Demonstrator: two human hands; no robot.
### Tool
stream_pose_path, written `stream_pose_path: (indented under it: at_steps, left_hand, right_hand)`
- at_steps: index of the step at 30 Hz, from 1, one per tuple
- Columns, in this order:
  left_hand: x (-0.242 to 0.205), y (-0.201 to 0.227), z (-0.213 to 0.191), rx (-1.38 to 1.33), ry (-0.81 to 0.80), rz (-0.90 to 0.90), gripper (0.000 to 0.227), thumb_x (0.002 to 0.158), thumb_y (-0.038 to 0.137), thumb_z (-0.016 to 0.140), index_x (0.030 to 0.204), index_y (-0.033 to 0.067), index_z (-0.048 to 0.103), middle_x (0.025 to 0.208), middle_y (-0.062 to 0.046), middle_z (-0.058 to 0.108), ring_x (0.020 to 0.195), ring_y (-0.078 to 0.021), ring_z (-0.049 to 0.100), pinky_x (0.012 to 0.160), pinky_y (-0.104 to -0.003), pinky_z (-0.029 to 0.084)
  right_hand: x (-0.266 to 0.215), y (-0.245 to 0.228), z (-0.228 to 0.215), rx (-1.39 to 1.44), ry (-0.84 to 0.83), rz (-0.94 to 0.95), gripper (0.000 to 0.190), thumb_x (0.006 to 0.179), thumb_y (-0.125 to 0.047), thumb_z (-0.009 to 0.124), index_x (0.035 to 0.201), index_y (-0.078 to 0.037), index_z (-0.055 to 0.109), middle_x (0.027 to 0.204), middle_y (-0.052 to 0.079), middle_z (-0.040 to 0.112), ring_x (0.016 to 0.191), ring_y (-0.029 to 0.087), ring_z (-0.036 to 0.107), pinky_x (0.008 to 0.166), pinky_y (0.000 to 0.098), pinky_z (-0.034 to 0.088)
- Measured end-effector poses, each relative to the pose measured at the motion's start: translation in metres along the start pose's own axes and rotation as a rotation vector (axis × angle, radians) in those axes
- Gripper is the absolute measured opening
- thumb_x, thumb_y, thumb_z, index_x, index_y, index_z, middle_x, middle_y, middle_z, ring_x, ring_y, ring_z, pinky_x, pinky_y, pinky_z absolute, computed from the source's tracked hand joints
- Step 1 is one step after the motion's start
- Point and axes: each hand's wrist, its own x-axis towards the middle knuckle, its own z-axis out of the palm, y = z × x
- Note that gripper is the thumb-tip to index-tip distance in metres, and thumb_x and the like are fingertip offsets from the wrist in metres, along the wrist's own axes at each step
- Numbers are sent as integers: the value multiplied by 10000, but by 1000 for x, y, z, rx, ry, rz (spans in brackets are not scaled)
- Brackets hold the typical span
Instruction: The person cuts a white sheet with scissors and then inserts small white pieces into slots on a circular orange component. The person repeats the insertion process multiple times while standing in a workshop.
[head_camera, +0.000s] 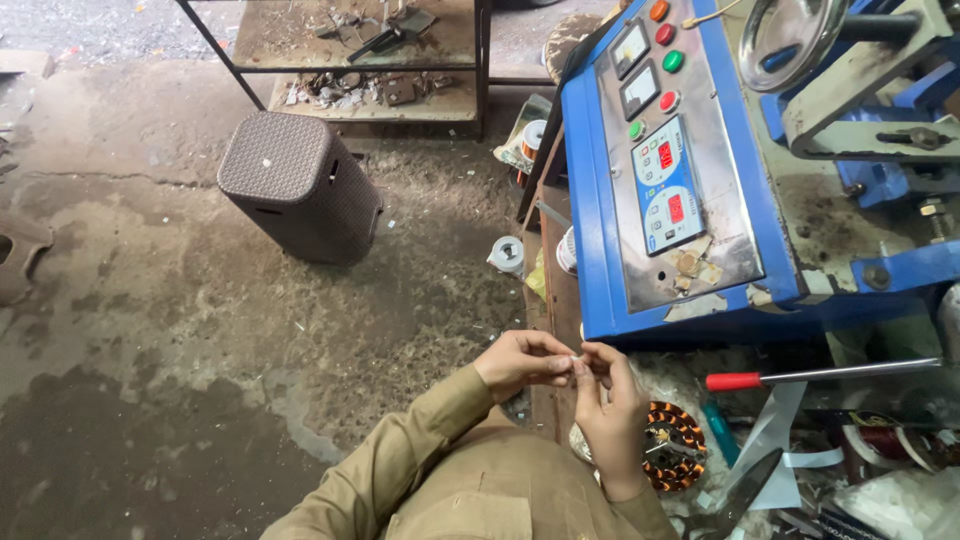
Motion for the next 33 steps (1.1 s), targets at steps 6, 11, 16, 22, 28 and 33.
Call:
stream_pose_path:
  at_steps: [6, 11, 16, 22, 28, 33]
  left_hand:
    - [0, 1, -5, 29, -24, 23, 205, 929, 56, 775, 1091, -49, 708, 1017, -133, 756, 867, -187, 740, 808, -330, 629]
    - [3, 3, 6, 55, 0, -12, 228, 893, 76, 784, 1086, -23, 715, 994, -118, 760, 835, -168, 742, 790, -318, 628]
    - [0, 8, 14, 80, -33, -9, 233, 912, 95, 795, 1084, -40, 714, 981, -115, 759, 815, -156, 732, 770, -300, 615]
    - [-2, 7, 19, 88, -44, 0, 240, 919, 117, 784, 1089, -31, 703, 988, -97, 753, 821, -146, 723, 770, -289, 606]
    - [-2, 1, 23, 188, -82, 129, 217, 981, 150, 733, 1108, -16, 671, 964, -54, 716, 833, -106, 670, 755, -265, 569]
    - [-9, 4, 23, 291, -79, 188, 205, 1003, 164, 703, 1102, -11, 660, 936, -48, 710, 813, -97, 655, 728, -263, 553]
  right_hand:
    - [2, 14, 2, 305, -25, 178, 223, 928, -9, 723, 1122, 21, 618, 977, 82, 687, 901, 136, 671, 795, 271, 563]
    - [-2, 10, -4, 259, -17, 80, 214, 953, 3, 680, 1141, 18, 579, 1035, 89, 678, 978, 149, 690, 880, 289, 573]
    - [-7, -3, -10, -57, -3, -72, 235, 950, -7, 656, 1162, 12, 557, 983, 116, 705, 914, 192, 735, 832, 319, 592]
    - [-7, -5, -8, -77, 17, -100, 221, 960, -4, 640, 1147, 12, 523, 979, 127, 682, 872, 205, 718, 796, 320, 577]
    - [-6, -1, -7, 160, -25, 41, 199, 978, 14, 619, 1151, 4, 521, 1021, 101, 638, 937, 155, 663, 843, 278, 553]
    - [2, 5, -12, 516, -138, 226, 282, 952, 59, 606, 1207, -7, 503, 1051, 92, 626, 978, 137, 624, 857, 265, 536]
